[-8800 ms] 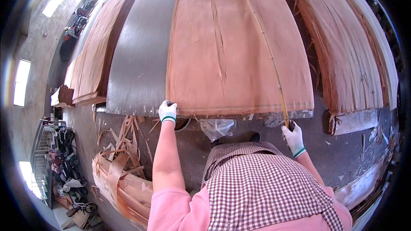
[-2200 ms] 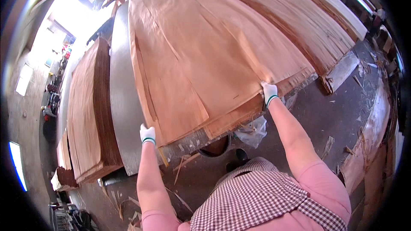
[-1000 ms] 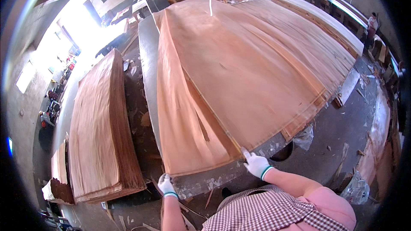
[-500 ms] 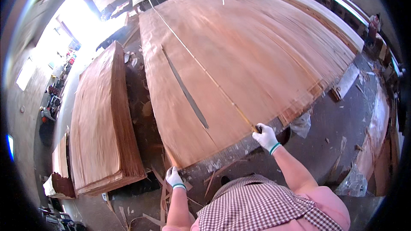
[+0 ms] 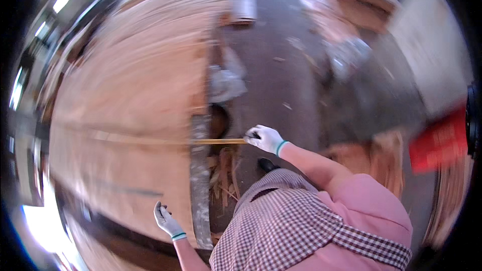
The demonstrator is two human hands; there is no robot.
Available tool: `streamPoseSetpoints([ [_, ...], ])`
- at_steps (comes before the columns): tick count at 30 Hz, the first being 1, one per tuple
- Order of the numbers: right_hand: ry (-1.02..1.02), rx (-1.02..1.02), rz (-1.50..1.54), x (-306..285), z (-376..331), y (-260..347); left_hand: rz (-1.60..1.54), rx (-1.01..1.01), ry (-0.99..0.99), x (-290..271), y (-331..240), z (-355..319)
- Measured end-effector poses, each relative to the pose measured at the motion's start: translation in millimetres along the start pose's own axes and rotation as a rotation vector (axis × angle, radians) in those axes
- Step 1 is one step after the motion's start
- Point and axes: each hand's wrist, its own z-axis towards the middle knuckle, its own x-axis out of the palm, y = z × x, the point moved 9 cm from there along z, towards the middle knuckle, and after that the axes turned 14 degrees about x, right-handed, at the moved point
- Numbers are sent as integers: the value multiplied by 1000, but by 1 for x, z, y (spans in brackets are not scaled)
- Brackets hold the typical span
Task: The person trims and sorts wood veneers, using a utility knife to cut off rough edges and a long stick to flip and stack the sheets.
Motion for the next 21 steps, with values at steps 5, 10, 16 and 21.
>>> streamPoseSetpoints([
  [5, -265, 724, -32, -16, -178, -225, -81, 819, 1091, 168, -128, -46],
  [10, -135, 1227, 67, 95, -479, -340, -142, 1239, 1685, 222, -176, -243],
  [16, -618, 1671, 398, 158, -739, -331, -255, 978, 1975, 216, -188, -428],
  [21, -1169, 1689, 566, 58, -817, -336, -53, 1003, 2302, 187, -145, -496],
])
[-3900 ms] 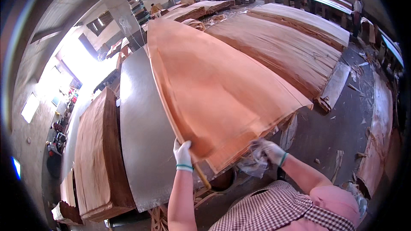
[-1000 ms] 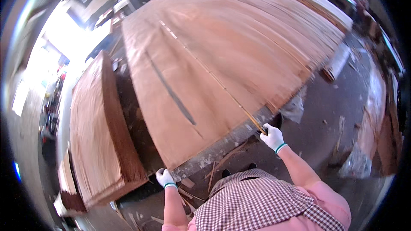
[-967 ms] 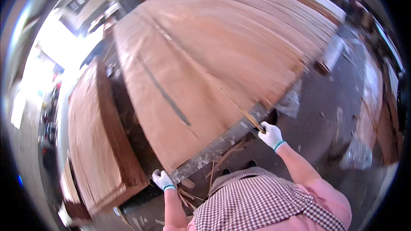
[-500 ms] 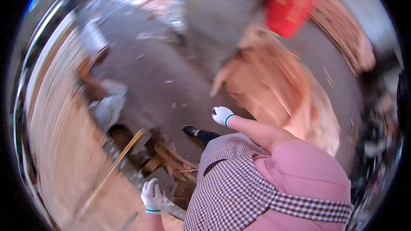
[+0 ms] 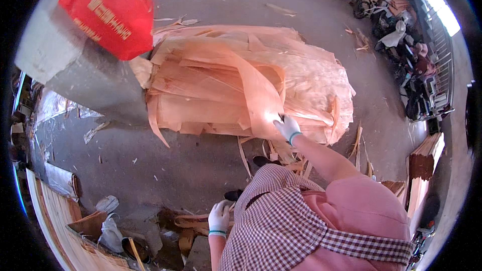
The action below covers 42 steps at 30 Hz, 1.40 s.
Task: The person trims and sorts wood veneers, using a utility knife to cut off rough edges and a long stick to flip and stack the sheets.
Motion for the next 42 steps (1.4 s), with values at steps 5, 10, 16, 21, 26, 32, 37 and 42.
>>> streamPoseSetpoints([
  [5, 1, -213, -13, -16, 76, 152, 5, -257, -195, 43, 71, -28],
  [10, -94, -179, -254, 8, 130, 226, -252, -412, -393, 86, -2, -16],
  [16, -37, -342, -300, -9, 157, 193, -652, -128, -416, 49, -185, 46],
  [21, -11, -597, -217, -69, 36, 148, -333, 598, -408, -29, -378, 47],
  [26, 75, -975, -62, -111, -121, 111, 20, 1081, -414, -14, -497, -59],
  [32, 177, -1275, 90, -161, -330, 111, 489, 1012, -692, 12, -494, -267],
  [37, 581, -1250, 333, -196, -455, 129, 0, 242, -1111, 20, -332, -364],
  [42, 1029, -1388, 602, -210, -622, 157, -380, 152, -925, 90, -214, -380],
])
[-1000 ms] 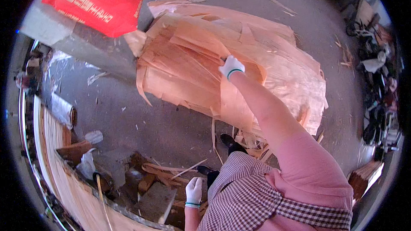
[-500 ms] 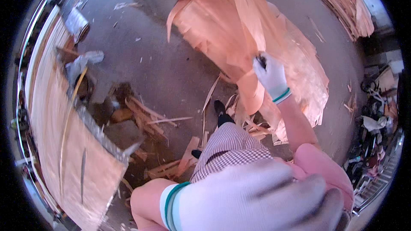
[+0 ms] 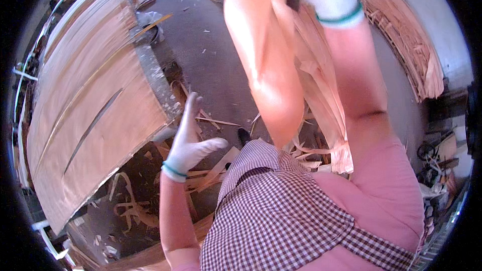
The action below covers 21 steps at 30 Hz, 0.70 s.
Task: The person trims and sorts wood veneers, using a utility knife to cut off rough edges and a long stick to flip and stack the sheets.
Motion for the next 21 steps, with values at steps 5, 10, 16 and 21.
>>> streamPoseSetpoints([
  [5, 122, -197, 149, 103, 52, 65, -211, 96, 6, 11, 11, -13],
  [10, 135, -491, -33, 210, 80, 94, -358, 371, -351, -85, -71, 16],
  [16, 72, -731, -79, 344, 113, 107, 31, 291, -745, -213, -92, 29],
  [21, 465, -525, 47, 427, 141, 37, -134, 440, -1127, -317, -83, -9],
])
